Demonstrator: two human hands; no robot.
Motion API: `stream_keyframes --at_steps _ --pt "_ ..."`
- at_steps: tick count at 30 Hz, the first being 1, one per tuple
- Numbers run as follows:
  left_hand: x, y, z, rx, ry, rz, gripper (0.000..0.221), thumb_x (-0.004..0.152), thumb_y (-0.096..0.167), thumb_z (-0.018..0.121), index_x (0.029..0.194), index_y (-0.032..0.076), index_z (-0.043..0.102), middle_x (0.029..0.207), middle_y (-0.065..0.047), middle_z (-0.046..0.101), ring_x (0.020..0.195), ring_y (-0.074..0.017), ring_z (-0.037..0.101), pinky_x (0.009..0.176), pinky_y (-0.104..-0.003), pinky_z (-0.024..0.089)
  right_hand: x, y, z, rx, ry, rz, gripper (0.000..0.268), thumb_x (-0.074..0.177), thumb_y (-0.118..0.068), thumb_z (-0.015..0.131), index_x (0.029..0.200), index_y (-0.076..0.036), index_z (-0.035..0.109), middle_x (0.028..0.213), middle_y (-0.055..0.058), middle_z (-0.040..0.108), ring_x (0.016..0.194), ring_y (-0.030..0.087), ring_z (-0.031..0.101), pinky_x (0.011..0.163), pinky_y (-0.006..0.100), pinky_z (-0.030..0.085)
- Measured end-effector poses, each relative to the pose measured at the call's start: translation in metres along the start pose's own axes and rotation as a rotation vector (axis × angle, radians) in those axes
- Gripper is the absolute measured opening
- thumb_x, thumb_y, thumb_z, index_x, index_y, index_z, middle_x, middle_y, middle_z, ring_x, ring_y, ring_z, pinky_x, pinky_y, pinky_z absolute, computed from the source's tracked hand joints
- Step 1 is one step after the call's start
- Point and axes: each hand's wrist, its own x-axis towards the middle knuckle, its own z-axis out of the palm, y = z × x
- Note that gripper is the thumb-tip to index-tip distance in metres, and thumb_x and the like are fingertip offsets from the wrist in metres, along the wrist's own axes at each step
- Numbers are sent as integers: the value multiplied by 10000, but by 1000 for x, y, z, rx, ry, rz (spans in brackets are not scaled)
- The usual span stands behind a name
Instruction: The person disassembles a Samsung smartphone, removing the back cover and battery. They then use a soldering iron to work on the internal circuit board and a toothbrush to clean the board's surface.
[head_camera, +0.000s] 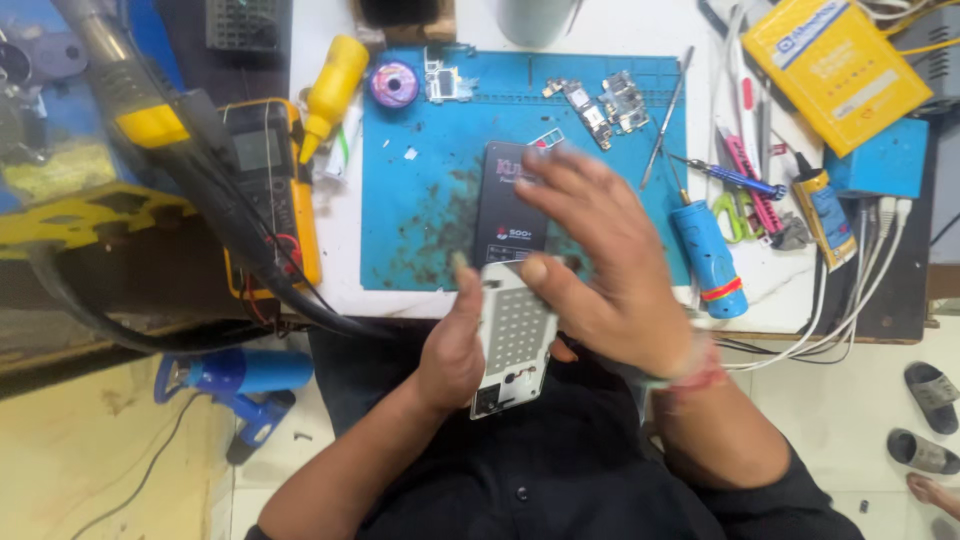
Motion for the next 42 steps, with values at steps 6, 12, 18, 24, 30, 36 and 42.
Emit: stream_keyframes --at_steps 6,12,18,24,30,36,42 --pt "17 37 5 770 -166 -113 812 1056 642 259 1479 13 550 1094 -121 638 1007 -206 580 922 -366 504 -51 54 -33 207 -130 13 203 873 -63 772 1066 -58 710 1013 79 755 858 240 749 786 299 572" --pt "31 69 13 1929 583 580 567 993 401 712 1341 -34 604 1218 -179 632 1099 -353 620 951 -443 509 -98 141 -52 419 850 265 102 1155 83 720 1212 50 642 1113 118 666 942 161 604 881 258 498" --pt "64 50 14 2116 618 288 837 797 474 830 1350 -83 538 1139 -183 576 1030 -364 586 821 -499 497 -98 112 -5 -300 691 295 455 1075 60 719 1456 57 469 1451 172 569 1274 226 578 1093 339 487" --pt "77 52 14 1951 611 147 934 700 363 906 1405 -74 476 1135 -220 580 1012 -398 625 797 -459 524 -79 59 55 746 164 604 705 958 -79 702 1556 38 346 1467 145 539 1087 142 615 869 284 552" --pt "81 70 4 1691 636 -8 570 728 298 896 1174 16 680 941 -122 724 770 -257 706 711 -379 557 -61 73 51 826 88 817 712 917 -142 698 1517 63 374 1380 134 595 892 91 661 689 231 535" --pt "69 50 -14 930 443 -30 262 941 188 758 1107 -13 742 991 -106 783 846 -105 712 722 -257 591 -66 69 52 836 120 667 573 969 -108 707 1465 75 485 1259 118 667 958 76 626 844 243 553" --pt "48 25 -17 495 253 231 350 1075 262 644 1294 -10 652 1200 -119 711 1066 -169 680 956 -339 567 -73 54 49 1054 57 667 234 1017 -72 663 1191 82 692 1035 75 759 952 102 669 868 264 554"
